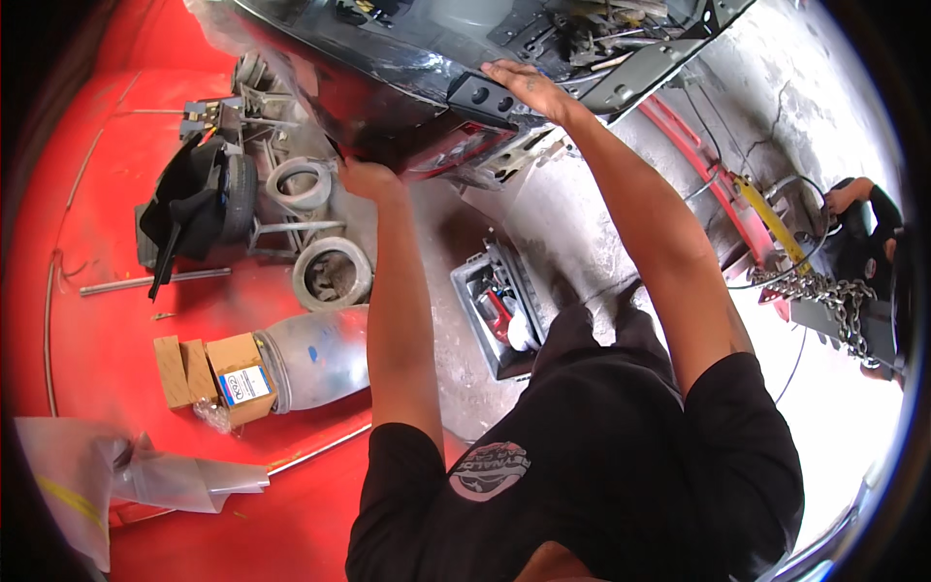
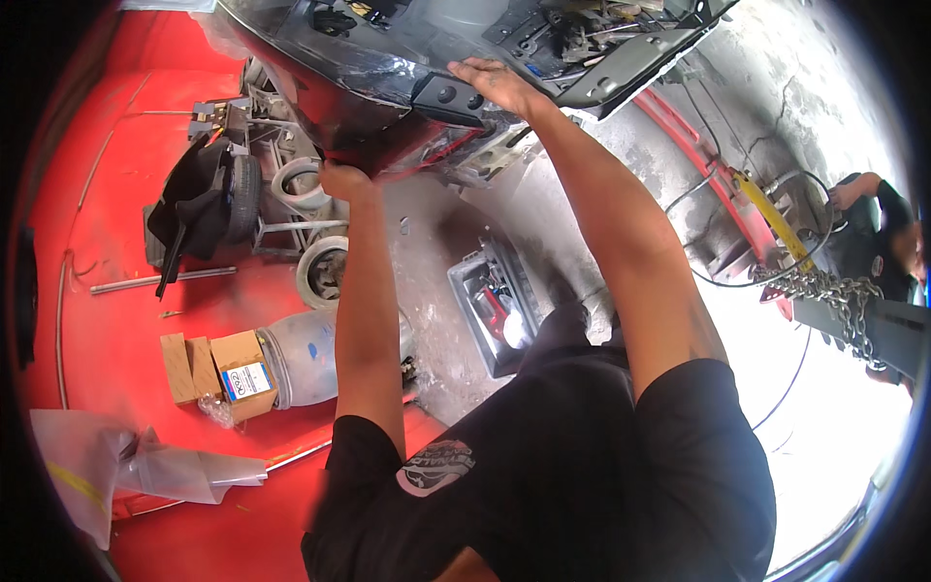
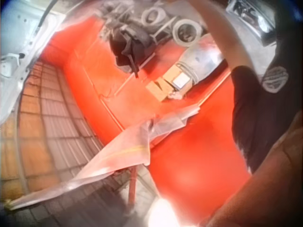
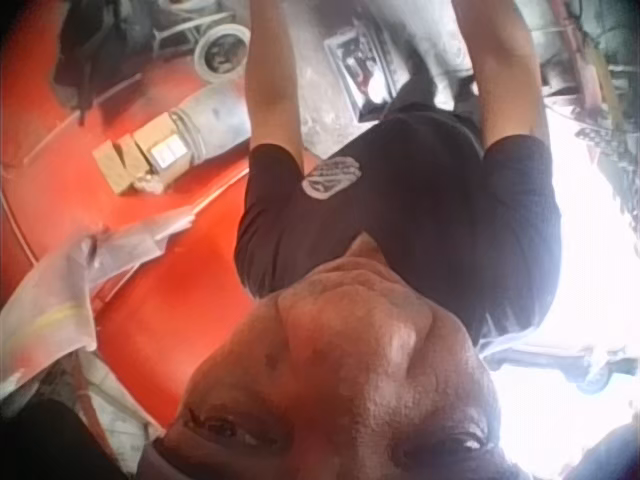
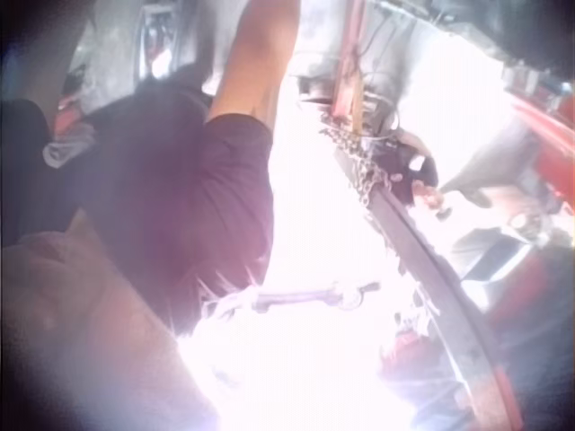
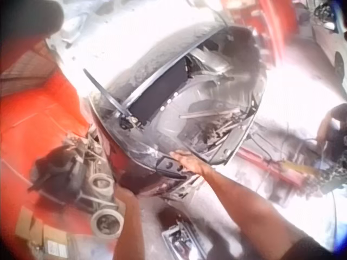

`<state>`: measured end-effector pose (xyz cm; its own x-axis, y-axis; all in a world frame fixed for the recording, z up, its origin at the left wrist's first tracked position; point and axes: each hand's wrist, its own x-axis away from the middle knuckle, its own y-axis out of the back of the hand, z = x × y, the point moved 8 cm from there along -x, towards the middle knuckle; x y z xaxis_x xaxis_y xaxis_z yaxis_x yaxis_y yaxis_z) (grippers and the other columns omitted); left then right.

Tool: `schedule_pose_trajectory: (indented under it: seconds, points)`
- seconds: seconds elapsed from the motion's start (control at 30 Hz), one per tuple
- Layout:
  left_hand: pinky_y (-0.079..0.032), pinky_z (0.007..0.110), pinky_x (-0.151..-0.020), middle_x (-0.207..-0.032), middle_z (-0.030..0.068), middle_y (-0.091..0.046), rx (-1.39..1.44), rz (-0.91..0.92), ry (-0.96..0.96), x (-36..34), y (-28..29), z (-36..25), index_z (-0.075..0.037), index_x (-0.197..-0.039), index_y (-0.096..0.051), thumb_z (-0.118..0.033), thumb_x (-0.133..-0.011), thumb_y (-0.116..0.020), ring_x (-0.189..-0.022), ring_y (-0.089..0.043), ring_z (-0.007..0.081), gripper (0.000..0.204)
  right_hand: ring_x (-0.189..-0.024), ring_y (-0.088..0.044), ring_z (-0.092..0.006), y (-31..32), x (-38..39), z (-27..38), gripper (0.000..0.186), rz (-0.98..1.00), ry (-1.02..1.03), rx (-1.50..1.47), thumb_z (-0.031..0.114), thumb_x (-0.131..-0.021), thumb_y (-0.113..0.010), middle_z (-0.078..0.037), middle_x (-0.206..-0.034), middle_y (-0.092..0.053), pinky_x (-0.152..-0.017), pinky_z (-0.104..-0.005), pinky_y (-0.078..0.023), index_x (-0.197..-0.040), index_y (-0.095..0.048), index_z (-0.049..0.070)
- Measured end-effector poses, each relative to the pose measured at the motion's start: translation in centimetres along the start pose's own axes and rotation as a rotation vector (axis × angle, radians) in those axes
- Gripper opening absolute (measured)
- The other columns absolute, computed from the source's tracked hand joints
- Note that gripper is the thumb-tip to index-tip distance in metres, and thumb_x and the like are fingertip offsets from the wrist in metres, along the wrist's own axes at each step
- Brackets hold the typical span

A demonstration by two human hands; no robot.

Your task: The person aligns and installs a tail light assembly and a rear bumper section onto a white car by hand, pressing the components into the vehicle's body while another person assists.

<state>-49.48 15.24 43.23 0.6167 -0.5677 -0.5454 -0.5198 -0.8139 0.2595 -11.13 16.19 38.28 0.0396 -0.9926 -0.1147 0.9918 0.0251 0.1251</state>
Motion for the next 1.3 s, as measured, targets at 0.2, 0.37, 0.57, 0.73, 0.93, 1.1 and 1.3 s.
schedule_pose_trajectory:
  seconds: [0.2,0.37,0.57,0.73,0.93,1.1,1.3]
  points:
    - [-0.046,0.05,-0.1,-0.121,0.0351,-0.064,0.216,0.055,0.111,0.8,-0.9,-0.9,0.017,-0.121,-0.063,-0.018,-0.093,-0.044,-0.11,-0.062,0.046,0.048,-0.145,-0.042,-0.0359,-0.3,0.5,-1.0,0.063,-0.029,-0.053,-0.064,0.055,-0.102,-0.047,-0.018,-0.158,-0.045,-0.12,-0.0388,-0.032,-0.147,-0.054,0.011]
    - [-0.046,0.048,-0.103,-0.126,0.0338,-0.063,0.143,0.046,0.122,0.0,-0.2,-1.0,0.016,-0.124,-0.062,-0.017,-0.094,-0.044,-0.114,-0.061,0.0441,0.048,-0.14,-0.045,-0.0389,-1.3,0.9,1.1,0.047,-0.017,0.089,0.232,0.033,-0.107,-0.034,-0.016,-0.155,-0.046,-0.119,-0.041,-0.034,-0.145,-0.054,0.014]
    - [-0.047,0.046,-0.105,-0.133,0.0307,-0.061,0.21,0.074,0.17,1.2,-0.2,-1.7,0.015,-0.131,-0.059,-0.019,-0.096,-0.045,-0.118,-0.061,0.0408,0.05,-0.142,-0.045,-0.0345,-0.6,0.3,0.1,0.055,0.006,0.043,0.054,0.045,-0.108,-0.037,-0.014,-0.156,-0.047,-0.118,-0.0387,-0.034,-0.153,-0.047,0.015]
    - [-0.048,0.047,-0.103,-0.132,0.0313,-0.061,0.19,0.061,0.159,2.1,-0.2,-2.1,0.015,-0.13,-0.059,-0.019,-0.096,-0.046,-0.115,-0.062,0.0413,0.05,-0.141,-0.047,-0.0328,0.1,0.2,0.7,0.062,0.17,0.034,0.003,0.053,-0.107,-0.043,-0.017,-0.15,-0.055,-0.117,-0.0368,-0.034,-0.151,-0.05,0.009]
    - [-0.048,0.048,-0.098,-0.12,0.0323,-0.065,0.18,0.049,0.094,0.0,-0.4,-0.6,0.017,-0.119,-0.064,-0.018,-0.095,-0.046,-0.109,-0.064,0.042,0.046,-0.146,-0.041,-0.0324,-1.0,0.2,-0.7,0.074,0.016,-0.037,0.056,0.064,-0.105,-0.034,-0.018,-0.156,-0.048,-0.122,-0.0375,-0.028,-0.149,-0.052,0.007]
    - [-0.049,0.048,-0.097,-0.12,0.0325,-0.066,0.168,0.086,0.146,2.8,-1.9,-2.9,0.016,-0.118,-0.065,-0.018,-0.093,-0.049,-0.105,-0.064,0.043,0.045,-0.144,-0.045,-0.0336,0.6,0.5,-1.1,0.074,0.028,0.005,0.045,0.063,-0.104,-0.037,-0.016,-0.154,-0.05,-0.121,-0.038,-0.03,-0.149,-0.052,0.007]
    - [-0.047,0.049,-0.1,-0.124,0.0307,-0.065,0.215,0.02,0.149,0.1,-0.4,0.2,0.013,-0.124,-0.065,-0.019,-0.092,-0.049,-0.113,-0.062,0.0414,0.048,-0.143,-0.046,-0.0295,-0.5,0.8,0.6,0.079,0.151,0.066,-0.017,0.068,-0.1,-0.046,-0.014,-0.152,-0.053,-0.118,-0.039,-0.034,-0.148,-0.053,0.005]
